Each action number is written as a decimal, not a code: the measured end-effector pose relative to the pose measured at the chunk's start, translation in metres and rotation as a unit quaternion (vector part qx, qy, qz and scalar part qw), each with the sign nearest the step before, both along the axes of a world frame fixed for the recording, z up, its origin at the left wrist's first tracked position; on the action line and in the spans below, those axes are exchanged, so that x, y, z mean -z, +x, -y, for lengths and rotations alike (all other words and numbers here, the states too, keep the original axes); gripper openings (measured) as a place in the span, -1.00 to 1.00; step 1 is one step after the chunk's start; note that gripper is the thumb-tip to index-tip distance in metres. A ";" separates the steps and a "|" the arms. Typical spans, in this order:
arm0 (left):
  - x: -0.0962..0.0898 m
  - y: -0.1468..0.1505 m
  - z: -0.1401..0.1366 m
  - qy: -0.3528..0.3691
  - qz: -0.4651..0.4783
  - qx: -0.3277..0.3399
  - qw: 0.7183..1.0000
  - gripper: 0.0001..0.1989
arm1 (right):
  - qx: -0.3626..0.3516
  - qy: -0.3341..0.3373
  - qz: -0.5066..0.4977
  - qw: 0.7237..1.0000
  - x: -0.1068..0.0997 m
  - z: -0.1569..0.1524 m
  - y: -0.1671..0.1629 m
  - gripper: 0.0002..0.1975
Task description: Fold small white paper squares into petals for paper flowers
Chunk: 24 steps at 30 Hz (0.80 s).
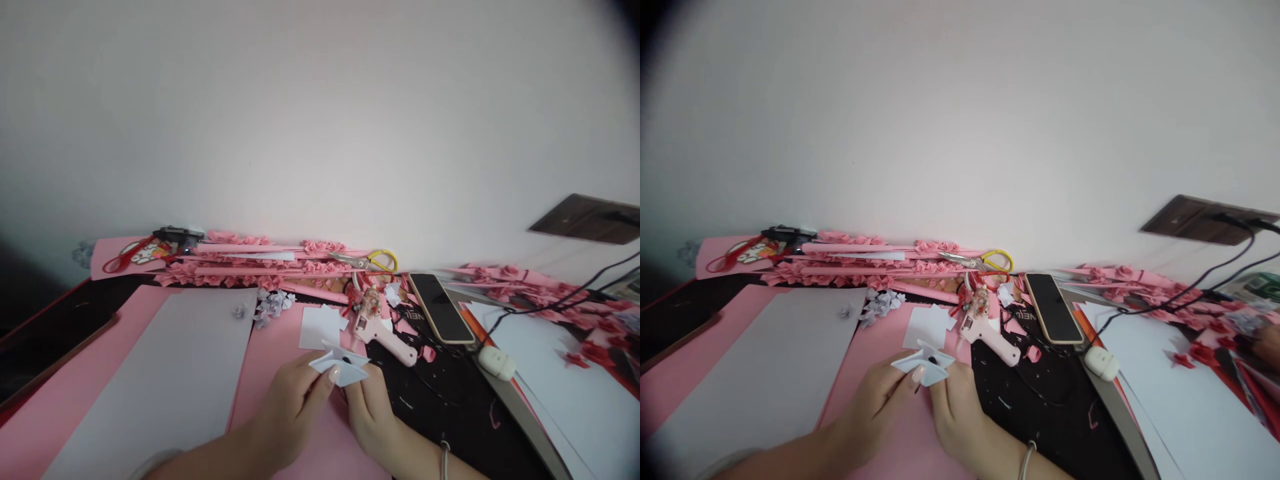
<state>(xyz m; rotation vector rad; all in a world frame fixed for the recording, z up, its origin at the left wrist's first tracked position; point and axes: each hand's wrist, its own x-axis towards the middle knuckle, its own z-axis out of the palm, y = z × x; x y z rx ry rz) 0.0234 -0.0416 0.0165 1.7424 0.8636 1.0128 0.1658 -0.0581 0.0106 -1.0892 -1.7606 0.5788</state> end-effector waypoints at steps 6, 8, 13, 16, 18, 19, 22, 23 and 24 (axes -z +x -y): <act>0.004 0.004 0.004 0.030 0.033 -0.019 0.999 -0.74 | 0.027 0.075 0.078 0.994 0.006 0.008 -0.001 -0.73; 0.005 0.005 0.005 0.036 0.031 -0.025 0.999 -0.74 | 0.039 0.077 0.083 0.993 0.005 0.008 -0.004 -0.73; 0.007 0.006 0.007 0.025 0.021 -0.043 0.999 -0.74 | 0.049 0.074 0.057 0.994 0.000 0.007 -0.011 -0.72; 0.006 0.006 0.008 0.031 0.025 -0.066 0.997 -0.75 | 0.045 0.061 0.073 0.994 0.009 0.009 -0.008 -0.76; 0.006 0.006 0.008 0.035 0.021 -0.085 0.996 -0.78 | 0.045 0.049 0.061 0.996 0.016 0.011 -0.006 -0.76; 0.006 0.007 0.008 0.032 0.020 -0.090 0.995 -0.79 | 0.051 0.039 0.059 0.996 0.019 0.012 -0.005 -0.75; 0.007 0.008 0.008 0.021 0.022 -0.090 0.995 -0.78 | 0.063 0.052 0.055 0.995 0.017 0.011 -0.008 -0.75; 0.008 0.009 0.008 0.022 0.022 -0.089 0.996 -0.78 | 0.047 0.055 0.050 0.996 0.013 0.010 -0.010 -0.76; 0.008 0.009 0.007 0.024 0.022 -0.087 0.996 -0.78 | 0.034 0.054 0.041 0.997 0.009 0.009 -0.012 -0.76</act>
